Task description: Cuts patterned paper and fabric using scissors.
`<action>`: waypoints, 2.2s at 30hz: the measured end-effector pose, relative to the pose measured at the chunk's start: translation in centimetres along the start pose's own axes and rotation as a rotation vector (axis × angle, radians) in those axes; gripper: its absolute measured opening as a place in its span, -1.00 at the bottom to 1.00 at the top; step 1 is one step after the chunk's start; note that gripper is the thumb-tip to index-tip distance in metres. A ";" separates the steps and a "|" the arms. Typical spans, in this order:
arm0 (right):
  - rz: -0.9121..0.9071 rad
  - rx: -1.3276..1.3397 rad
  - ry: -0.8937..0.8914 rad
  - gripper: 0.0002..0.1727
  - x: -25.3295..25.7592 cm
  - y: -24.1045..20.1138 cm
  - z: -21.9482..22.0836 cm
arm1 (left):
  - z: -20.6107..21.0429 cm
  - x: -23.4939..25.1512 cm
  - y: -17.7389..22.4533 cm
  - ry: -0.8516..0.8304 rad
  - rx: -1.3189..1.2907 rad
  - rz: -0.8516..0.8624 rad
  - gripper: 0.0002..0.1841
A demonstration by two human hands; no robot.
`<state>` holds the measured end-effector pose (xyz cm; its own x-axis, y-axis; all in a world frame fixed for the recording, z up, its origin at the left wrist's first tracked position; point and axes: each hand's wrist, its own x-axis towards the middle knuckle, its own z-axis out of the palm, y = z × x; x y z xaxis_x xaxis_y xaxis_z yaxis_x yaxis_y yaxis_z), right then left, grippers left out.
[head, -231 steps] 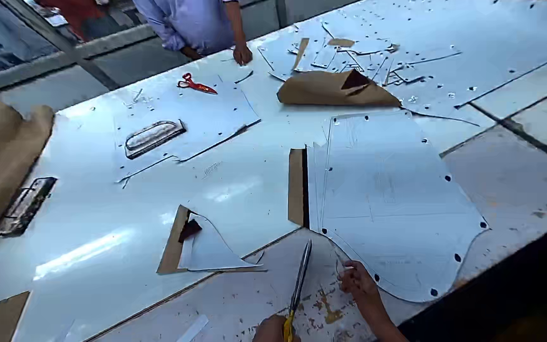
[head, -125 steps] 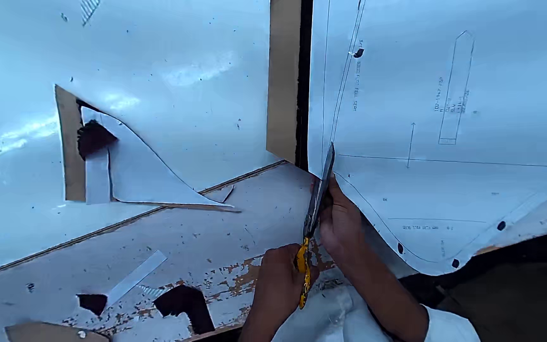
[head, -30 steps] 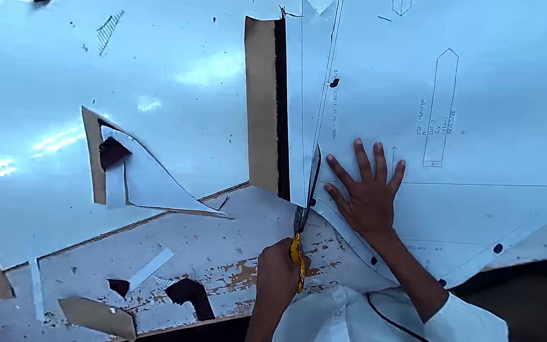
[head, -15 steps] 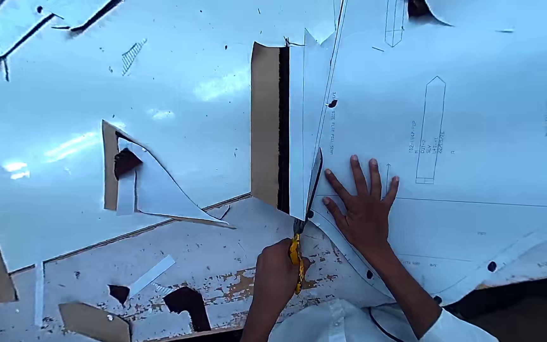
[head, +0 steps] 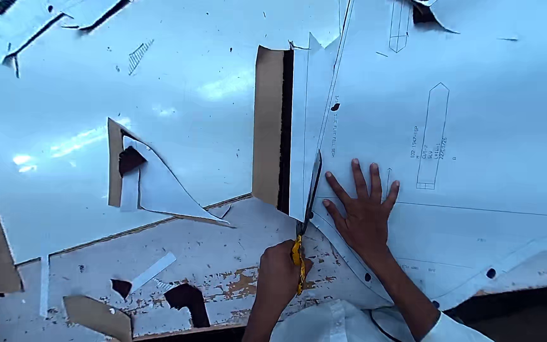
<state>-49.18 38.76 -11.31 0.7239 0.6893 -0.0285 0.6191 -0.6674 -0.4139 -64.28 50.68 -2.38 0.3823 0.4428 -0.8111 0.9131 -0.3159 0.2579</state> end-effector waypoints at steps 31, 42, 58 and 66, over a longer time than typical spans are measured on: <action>0.026 0.043 -0.018 -0.39 0.4 -0.4 -0.5 | -2.4 1.5 0.9 0.096 0.053 0.098 -0.88; 0.029 0.056 -0.020 -0.40 0.2 -0.5 -0.6 | -2.0 1.9 0.8 0.099 0.018 0.069 -0.87; 0.025 0.048 -0.009 -0.40 0.2 -0.3 -0.4 | -2.1 2.3 1.2 0.056 -0.043 0.056 -0.89; 0.032 0.030 0.013 -0.39 0.2 -0.2 0.1 | -3.3 3.3 3.4 0.014 -0.001 0.026 -0.82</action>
<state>-49.21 39.10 -11.31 0.7473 0.6638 -0.0306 0.5863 -0.6803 -0.4398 -59.44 53.78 -2.45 0.4075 0.4465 -0.7966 0.9031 -0.3266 0.2789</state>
